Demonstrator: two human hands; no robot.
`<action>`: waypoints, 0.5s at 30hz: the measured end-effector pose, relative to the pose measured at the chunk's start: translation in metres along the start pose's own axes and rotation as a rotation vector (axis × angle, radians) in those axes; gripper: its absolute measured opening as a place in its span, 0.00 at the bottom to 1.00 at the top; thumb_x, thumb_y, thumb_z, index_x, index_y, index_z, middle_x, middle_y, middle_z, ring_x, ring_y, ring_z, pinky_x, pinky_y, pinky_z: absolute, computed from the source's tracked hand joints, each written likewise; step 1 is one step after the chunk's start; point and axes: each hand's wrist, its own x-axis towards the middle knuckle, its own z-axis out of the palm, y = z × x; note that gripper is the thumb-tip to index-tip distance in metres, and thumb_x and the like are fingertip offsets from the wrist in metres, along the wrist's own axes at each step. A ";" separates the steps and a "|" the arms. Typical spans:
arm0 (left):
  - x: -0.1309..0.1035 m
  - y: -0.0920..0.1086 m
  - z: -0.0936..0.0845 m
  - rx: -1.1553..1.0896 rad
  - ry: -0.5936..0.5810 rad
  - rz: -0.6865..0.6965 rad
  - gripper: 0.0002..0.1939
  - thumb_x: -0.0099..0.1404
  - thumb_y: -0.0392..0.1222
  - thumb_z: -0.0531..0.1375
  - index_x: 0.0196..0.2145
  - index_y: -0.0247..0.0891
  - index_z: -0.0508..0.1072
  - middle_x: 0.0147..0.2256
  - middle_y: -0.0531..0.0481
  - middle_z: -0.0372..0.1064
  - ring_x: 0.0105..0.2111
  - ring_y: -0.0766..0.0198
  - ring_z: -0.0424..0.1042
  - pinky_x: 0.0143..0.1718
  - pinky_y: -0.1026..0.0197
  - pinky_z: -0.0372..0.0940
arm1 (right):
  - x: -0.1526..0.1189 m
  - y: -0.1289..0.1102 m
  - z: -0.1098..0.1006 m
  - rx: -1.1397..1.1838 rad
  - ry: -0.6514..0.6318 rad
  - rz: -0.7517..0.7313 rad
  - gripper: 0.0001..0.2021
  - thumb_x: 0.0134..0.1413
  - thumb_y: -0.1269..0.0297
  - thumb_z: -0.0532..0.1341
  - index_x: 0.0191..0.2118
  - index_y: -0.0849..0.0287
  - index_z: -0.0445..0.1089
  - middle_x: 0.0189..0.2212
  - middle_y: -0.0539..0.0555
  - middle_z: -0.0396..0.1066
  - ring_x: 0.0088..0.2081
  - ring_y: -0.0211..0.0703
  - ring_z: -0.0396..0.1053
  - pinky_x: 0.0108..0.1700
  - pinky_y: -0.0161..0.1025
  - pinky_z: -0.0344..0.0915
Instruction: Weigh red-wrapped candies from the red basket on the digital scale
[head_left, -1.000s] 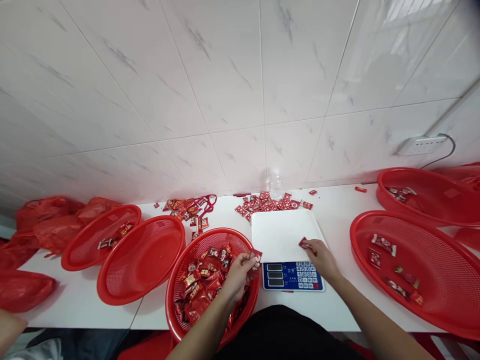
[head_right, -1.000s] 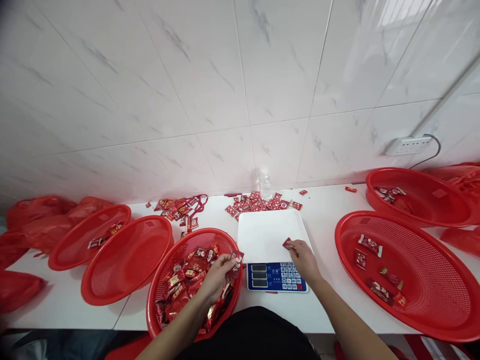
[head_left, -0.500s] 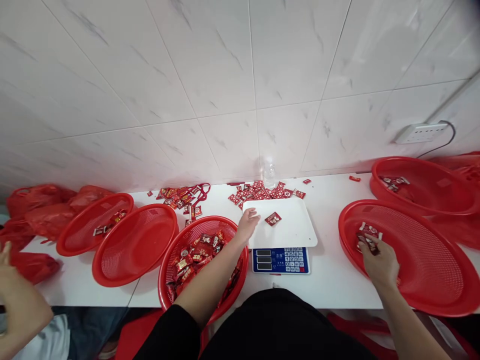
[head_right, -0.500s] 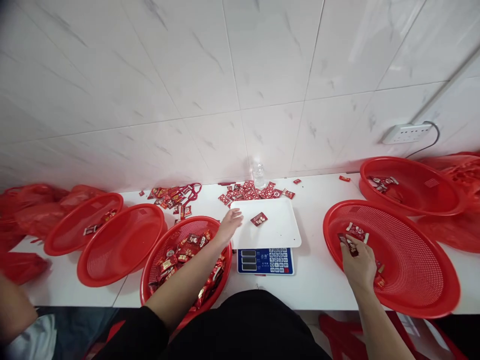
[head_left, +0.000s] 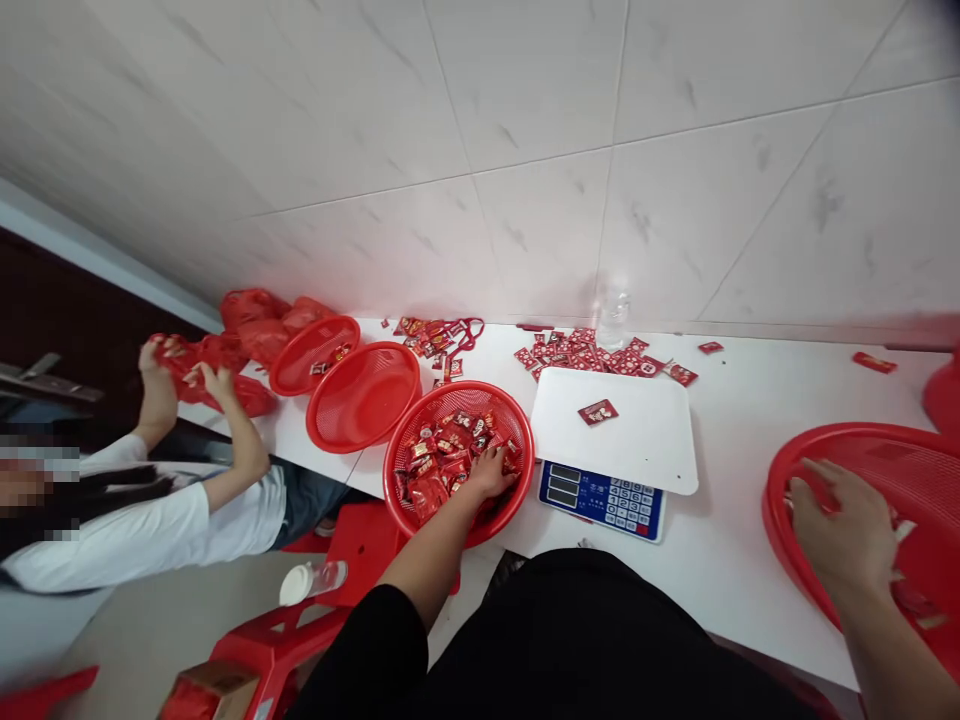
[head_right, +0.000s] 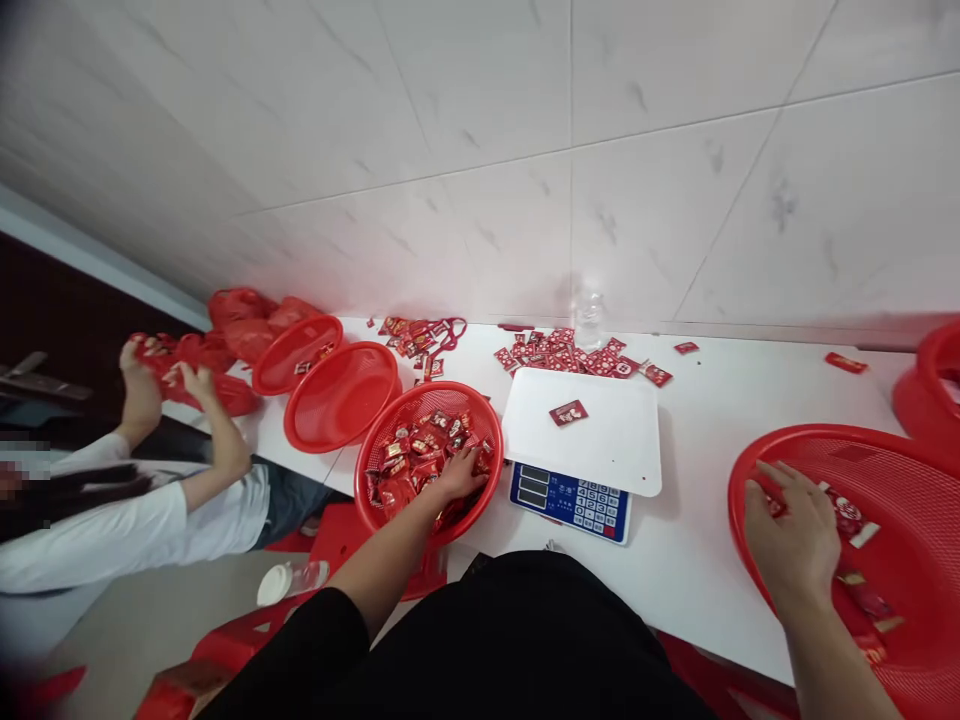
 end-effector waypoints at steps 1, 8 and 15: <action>0.000 0.002 0.001 0.021 -0.020 -0.002 0.37 0.55 0.54 0.59 0.60 0.43 0.53 0.62 0.41 0.47 0.61 0.46 0.47 0.58 0.46 0.45 | 0.002 -0.014 0.002 0.018 0.004 -0.014 0.21 0.55 0.56 0.50 0.49 0.61 0.67 0.49 0.62 0.66 0.53 0.57 0.60 0.53 0.53 0.57; 0.002 -0.003 -0.009 0.011 -0.114 0.085 0.37 0.56 0.57 0.57 0.60 0.44 0.54 0.63 0.42 0.44 0.60 0.44 0.51 0.57 0.46 0.51 | -0.033 -0.073 0.033 0.244 -0.304 -0.056 0.18 0.53 0.55 0.53 0.44 0.58 0.70 0.42 0.57 0.72 0.36 0.44 0.70 0.33 0.37 0.66; 0.004 -0.016 -0.017 0.052 -0.418 0.298 0.47 0.45 0.51 0.65 0.61 0.45 0.52 0.64 0.43 0.39 0.63 0.45 0.41 0.59 0.46 0.46 | -0.100 -0.079 0.056 0.157 -0.919 -0.012 0.14 0.53 0.53 0.51 0.36 0.53 0.70 0.34 0.53 0.74 0.33 0.45 0.71 0.34 0.37 0.65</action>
